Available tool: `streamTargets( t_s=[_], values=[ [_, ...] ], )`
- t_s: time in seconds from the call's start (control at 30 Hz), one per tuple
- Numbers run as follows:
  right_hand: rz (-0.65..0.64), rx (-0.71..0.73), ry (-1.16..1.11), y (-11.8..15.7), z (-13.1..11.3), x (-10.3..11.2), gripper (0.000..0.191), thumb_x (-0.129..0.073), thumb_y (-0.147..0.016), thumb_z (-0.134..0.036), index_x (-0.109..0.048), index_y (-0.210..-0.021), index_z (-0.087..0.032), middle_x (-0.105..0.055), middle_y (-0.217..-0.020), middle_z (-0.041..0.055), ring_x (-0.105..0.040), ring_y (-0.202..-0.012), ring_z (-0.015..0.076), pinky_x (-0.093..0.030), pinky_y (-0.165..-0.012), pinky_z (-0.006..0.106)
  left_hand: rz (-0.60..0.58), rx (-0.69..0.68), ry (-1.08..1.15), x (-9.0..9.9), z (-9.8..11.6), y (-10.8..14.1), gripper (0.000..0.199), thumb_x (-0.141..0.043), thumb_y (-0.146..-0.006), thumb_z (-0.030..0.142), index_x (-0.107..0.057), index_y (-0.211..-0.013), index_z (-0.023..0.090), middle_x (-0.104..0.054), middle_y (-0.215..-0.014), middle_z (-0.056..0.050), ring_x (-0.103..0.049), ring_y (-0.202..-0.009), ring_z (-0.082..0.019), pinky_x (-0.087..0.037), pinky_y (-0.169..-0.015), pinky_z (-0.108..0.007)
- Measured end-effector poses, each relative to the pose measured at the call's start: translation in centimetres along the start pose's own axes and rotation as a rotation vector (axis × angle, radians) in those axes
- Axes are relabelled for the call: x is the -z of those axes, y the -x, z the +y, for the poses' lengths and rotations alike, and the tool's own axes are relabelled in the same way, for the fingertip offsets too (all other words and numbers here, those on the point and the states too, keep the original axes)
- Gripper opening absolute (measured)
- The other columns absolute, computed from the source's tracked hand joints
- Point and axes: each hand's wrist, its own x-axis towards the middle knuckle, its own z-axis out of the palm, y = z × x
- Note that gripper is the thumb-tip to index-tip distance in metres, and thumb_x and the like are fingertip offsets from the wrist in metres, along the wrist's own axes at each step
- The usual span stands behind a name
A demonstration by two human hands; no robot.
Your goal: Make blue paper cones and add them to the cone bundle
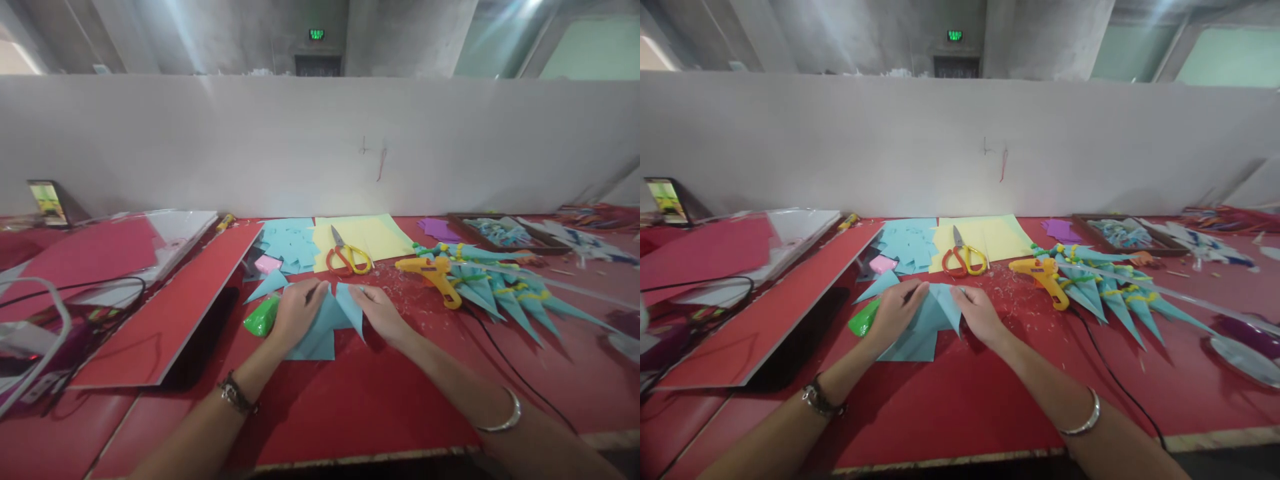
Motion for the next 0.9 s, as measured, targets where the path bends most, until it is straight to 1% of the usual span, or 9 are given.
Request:
streamTargets(
  t_s=[0.17, 0.3, 0.4, 0.5, 0.57, 0.63, 0.73, 0.83, 0.9],
  values=[
    [0.166, 0.02, -0.135, -0.2, 0.0, 0.2, 0.038, -0.052, -0.07, -0.053, -0.05, -0.059, -0.017, -0.043, -0.053, -0.0031, -0.037, -0.052, 0.0092, -0.032, -0.051, 0.023, -0.016, 0.069, 0.062, 1.5, -0.5, -0.6, 0.027, -0.052, -0.072, 0.043, -0.056, -0.069, 0.016, -0.052, -0.059, 0.002, -0.044, -0.054, -0.009, -0.034, -0.052, -0.021],
    [0.23, -0.101, -0.442, -0.3, -0.1, 0.2, 0.034, -0.061, -0.064, -0.051, -0.058, -0.072, -0.018, -0.056, -0.065, 0.0008, -0.05, -0.063, 0.0143, -0.041, -0.061, 0.026, -0.01, 0.166, 0.473, 2.3, -1.1, -1.1, 0.027, -0.055, -0.069, 0.04, -0.057, -0.084, 0.017, -0.052, -0.062, 0.003, -0.047, -0.053, -0.008, -0.039, -0.051, -0.021],
    [0.206, -0.16, -0.569, -0.3, -0.3, 0.0, 0.035, -0.063, -0.062, -0.05, -0.059, -0.076, -0.018, -0.059, -0.066, 0.0017, -0.053, -0.064, 0.0152, -0.043, -0.061, 0.027, 0.034, 0.257, 0.698, 1.7, -1.1, -0.8, 0.029, -0.052, -0.071, 0.04, -0.056, -0.087, 0.016, -0.045, -0.054, 0.006, -0.045, -0.046, -0.006, -0.04, -0.049, -0.021],
    [0.157, -0.16, -0.524, -0.2, -0.3, -0.1, 0.034, -0.063, -0.061, -0.05, -0.058, -0.072, -0.018, -0.055, -0.06, -0.0011, -0.048, -0.055, 0.0114, -0.041, -0.055, 0.025, -0.055, 0.297, 0.591, 0.4, -0.6, -0.1, 0.027, -0.056, -0.068, 0.041, -0.055, -0.069, 0.014, -0.05, -0.052, 0.004, -0.048, -0.049, -0.008, -0.041, -0.051, -0.022],
    [0.119, -0.128, -0.402, 0.0, -0.2, -0.1, 0.036, -0.06, -0.062, -0.052, -0.055, -0.064, -0.017, -0.052, -0.054, -0.0031, -0.044, -0.05, 0.0091, -0.038, -0.051, 0.023, -0.11, 0.32, 0.448, -0.3, -0.1, 0.4, 0.033, -0.053, -0.07, 0.044, -0.049, -0.054, 0.015, -0.049, -0.047, 0.003, -0.047, -0.047, -0.009, -0.04, -0.048, -0.022],
    [0.053, -0.077, -0.237, 0.2, -0.2, -0.1, 0.041, -0.054, -0.066, -0.056, -0.048, -0.054, -0.017, -0.045, -0.047, -0.0045, -0.039, -0.045, 0.0076, -0.033, -0.045, 0.021, -0.111, 0.307, 0.359, -0.7, 0.3, 0.6, 0.04, -0.047, -0.073, 0.046, -0.043, -0.047, 0.016, -0.045, -0.041, 0.004, -0.044, -0.042, -0.009, -0.038, -0.045, -0.022],
    [-0.037, -0.024, -0.05, 0.4, -0.4, -0.1, 0.045, -0.048, -0.069, -0.057, -0.04, -0.049, -0.017, -0.037, -0.042, -0.0056, -0.035, -0.042, 0.0065, -0.028, -0.043, 0.021, -0.03, 0.254, 0.332, -0.6, 0.4, 0.6, 0.039, -0.044, -0.075, 0.045, -0.041, -0.048, 0.017, -0.043, -0.038, 0.005, -0.043, -0.037, -0.009, -0.036, -0.041, -0.021],
    [-0.061, -0.03, -0.015, 0.3, -0.5, -0.1, 0.039, -0.053, -0.066, -0.054, -0.047, -0.059, -0.016, -0.044, -0.051, -0.0039, -0.04, -0.05, 0.0084, -0.031, -0.048, 0.022, 0.077, 0.236, 0.29, -0.3, 0.3, 0.3, 0.037, -0.045, -0.075, 0.042, -0.04, -0.048, 0.018, -0.04, -0.036, 0.005, -0.041, -0.034, -0.009, -0.034, -0.039, -0.021],
    [-0.05, -0.056, -0.006, 0.2, -0.5, -0.1, 0.04, -0.051, -0.066, -0.055, -0.046, -0.059, -0.016, -0.043, -0.053, -0.0033, -0.039, -0.051, 0.0089, -0.03, -0.048, 0.022, 0.138, 0.231, 0.257, -0.1, 0.2, 0.2, 0.035, -0.045, -0.075, 0.041, -0.04, -0.049, 0.018, -0.038, -0.035, 0.006, -0.04, -0.034, -0.008, -0.034, -0.04, -0.021]
  ],
)
